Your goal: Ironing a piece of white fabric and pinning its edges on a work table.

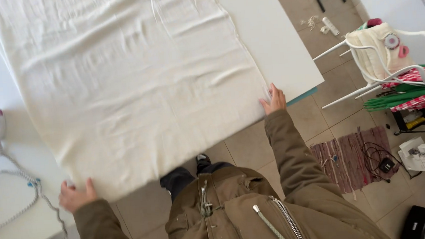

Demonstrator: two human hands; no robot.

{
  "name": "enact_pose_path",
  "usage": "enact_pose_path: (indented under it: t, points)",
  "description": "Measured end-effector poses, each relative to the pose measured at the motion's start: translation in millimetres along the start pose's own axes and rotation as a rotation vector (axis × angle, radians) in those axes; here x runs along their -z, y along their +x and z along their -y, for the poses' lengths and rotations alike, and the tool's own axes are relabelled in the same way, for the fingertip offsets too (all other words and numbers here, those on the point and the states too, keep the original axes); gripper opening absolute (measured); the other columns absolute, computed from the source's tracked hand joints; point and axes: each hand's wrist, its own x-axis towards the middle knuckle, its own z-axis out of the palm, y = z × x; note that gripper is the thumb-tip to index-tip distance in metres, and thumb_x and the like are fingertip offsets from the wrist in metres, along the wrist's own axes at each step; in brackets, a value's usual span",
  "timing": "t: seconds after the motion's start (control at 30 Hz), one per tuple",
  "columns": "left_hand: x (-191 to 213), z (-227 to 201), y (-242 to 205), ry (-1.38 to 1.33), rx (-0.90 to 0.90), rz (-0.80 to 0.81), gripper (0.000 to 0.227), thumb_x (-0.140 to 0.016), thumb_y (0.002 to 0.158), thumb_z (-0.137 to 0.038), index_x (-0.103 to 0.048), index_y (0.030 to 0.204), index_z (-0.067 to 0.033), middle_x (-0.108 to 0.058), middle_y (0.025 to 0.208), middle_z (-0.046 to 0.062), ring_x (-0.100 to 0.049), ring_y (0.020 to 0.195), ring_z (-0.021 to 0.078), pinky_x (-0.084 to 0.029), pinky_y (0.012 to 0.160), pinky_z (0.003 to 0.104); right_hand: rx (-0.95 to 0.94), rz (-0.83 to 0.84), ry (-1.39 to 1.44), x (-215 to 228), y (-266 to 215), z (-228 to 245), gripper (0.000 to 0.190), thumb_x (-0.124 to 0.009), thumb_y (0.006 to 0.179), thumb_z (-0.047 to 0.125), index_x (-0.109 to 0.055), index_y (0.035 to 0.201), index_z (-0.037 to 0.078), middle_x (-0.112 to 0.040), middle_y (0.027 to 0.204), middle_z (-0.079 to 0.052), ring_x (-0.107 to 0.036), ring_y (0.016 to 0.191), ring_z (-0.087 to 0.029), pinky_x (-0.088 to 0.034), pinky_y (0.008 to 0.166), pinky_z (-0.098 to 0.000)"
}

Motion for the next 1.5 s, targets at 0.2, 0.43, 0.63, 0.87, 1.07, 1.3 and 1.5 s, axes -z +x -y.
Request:
enact_pose_path:
  t: [0.2, 0.43, 0.63, 0.87, 1.07, 1.3, 1.5]
  points:
    - [48, -68, 13, -0.305, 0.388, 0.257, 0.047, -0.074, 0.096, -0.039, -0.073, 0.125, -0.0019, -0.077, 0.111, 0.018, -0.069, 0.096, 0.0311, -0.053, 0.094, 0.046, -0.205, 0.345, 0.356, 3, 52, 8, 0.052, -0.082, 0.089, 0.033, -0.068, 0.124, -0.002, -0.074, 0.114, -0.016, -0.069, 0.101, -0.028, -0.055, 0.091, -0.04]
    - [68, 27, -57, -0.505, 0.4, 0.36, 0.048, -0.08, 0.094, -0.04, -0.075, 0.121, -0.0005, -0.076, 0.108, 0.016, -0.065, 0.092, 0.026, -0.05, 0.086, 0.041, -0.201, 0.449, 0.659, 63, 2, -75, 0.054, -0.078, 0.092, 0.029, -0.064, 0.134, -0.003, -0.072, 0.114, -0.01, -0.066, 0.096, -0.016, -0.055, 0.083, -0.0321]
    - [37, 80, -98, -0.505, 0.245, 0.436, 0.046, -0.084, 0.091, -0.036, -0.077, 0.109, 0.0063, -0.075, 0.098, 0.02, -0.066, 0.089, 0.0196, -0.054, 0.084, 0.038, -0.283, 0.509, 0.709, 45, -50, -140, 0.053, -0.081, 0.088, 0.025, -0.066, 0.131, -0.003, -0.073, 0.113, -0.009, -0.07, 0.101, -0.017, -0.058, 0.09, -0.0333]
    - [41, 57, -109, -0.106, 0.207, 0.326, 0.031, -0.081, 0.089, -0.023, -0.075, 0.112, -0.0031, -0.074, 0.106, 0.013, -0.067, 0.089, 0.022, -0.052, 0.082, 0.039, -0.434, 0.519, 0.295, 25, -68, -151, 0.039, -0.083, 0.087, 0.021, -0.07, 0.119, 0.003, -0.075, 0.111, -0.011, -0.07, 0.1, -0.018, -0.055, 0.091, -0.0336]
    - [43, 2, -42, -0.138, -0.03, -0.068, 0.042, -0.078, 0.099, -0.031, -0.063, 0.124, -0.0007, -0.066, 0.114, 0.018, -0.065, 0.099, 0.0311, -0.055, 0.092, 0.044, -0.018, -0.174, 0.116, 21, 3, -57, 0.045, -0.091, 0.08, 0.019, -0.069, 0.115, 0.003, -0.069, 0.109, -0.013, -0.065, 0.096, -0.024, -0.057, 0.085, -0.0381]
    - [-9, -11, 29, 0.024, 0.232, 0.042, 0.07, -0.092, 0.078, -0.045, -0.063, 0.127, -0.004, -0.064, 0.112, 0.026, -0.062, 0.099, 0.0411, -0.051, 0.087, 0.051, -0.283, 0.136, -0.06, -13, 79, -16, 0.061, -0.093, 0.073, 0.042, -0.07, 0.116, 0.005, -0.074, 0.103, -0.01, -0.065, 0.098, -0.028, -0.052, 0.089, -0.0438]
    - [32, 11, 17, -0.414, 0.174, 0.304, 0.042, -0.077, 0.095, -0.039, -0.072, 0.116, -0.0028, -0.075, 0.099, 0.012, -0.068, 0.087, 0.0234, -0.054, 0.082, 0.04, -0.13, 0.301, 0.312, 24, 63, -42, 0.046, -0.083, 0.091, 0.035, -0.069, 0.119, 0.001, -0.074, 0.103, -0.014, -0.065, 0.089, -0.022, -0.055, 0.082, -0.0356]
